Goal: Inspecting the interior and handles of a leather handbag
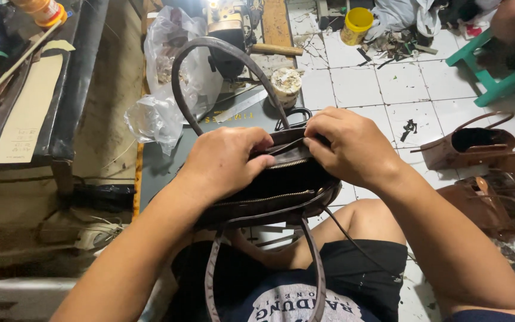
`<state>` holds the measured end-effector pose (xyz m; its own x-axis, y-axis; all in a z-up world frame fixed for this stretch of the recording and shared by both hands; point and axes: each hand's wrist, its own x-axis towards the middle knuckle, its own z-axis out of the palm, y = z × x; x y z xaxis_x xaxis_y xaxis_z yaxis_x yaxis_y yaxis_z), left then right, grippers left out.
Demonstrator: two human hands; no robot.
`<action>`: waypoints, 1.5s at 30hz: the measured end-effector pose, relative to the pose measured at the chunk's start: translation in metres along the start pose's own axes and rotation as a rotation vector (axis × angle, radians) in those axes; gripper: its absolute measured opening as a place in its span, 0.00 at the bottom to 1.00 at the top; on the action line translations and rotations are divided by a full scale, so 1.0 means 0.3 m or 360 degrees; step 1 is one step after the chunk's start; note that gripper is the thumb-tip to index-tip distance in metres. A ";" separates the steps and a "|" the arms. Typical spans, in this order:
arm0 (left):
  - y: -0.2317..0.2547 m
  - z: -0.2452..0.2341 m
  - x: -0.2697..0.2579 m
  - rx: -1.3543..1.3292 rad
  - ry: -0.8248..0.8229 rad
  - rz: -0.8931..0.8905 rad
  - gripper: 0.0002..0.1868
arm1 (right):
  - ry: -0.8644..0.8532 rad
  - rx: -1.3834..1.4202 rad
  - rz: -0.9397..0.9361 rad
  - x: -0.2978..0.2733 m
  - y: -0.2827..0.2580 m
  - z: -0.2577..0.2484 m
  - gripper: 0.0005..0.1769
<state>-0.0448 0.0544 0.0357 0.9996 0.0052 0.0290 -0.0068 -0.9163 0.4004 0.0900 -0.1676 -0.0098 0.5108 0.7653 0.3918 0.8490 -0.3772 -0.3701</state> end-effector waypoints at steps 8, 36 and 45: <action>-0.158 -0.050 -0.094 -0.0038 0.0157 -0.0109 0.08 | 0.0003 0.0005 -0.0003 -0.003 -0.027 -0.018 0.05; -0.132 0.024 -0.019 0.0111 0.0024 0.0233 0.06 | -0.0002 0.0071 0.0168 -0.003 -0.034 -0.027 0.04; -0.140 0.044 -0.014 0.0136 0.0208 0.0334 0.07 | -0.0023 0.0255 0.0208 -0.002 -0.068 -0.076 0.18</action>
<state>-0.0484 0.0876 0.0067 0.9643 -0.1420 0.2235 -0.2057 -0.9333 0.2944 0.0755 -0.1722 0.0169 0.6121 0.7233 0.3196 0.7426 -0.3868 -0.5468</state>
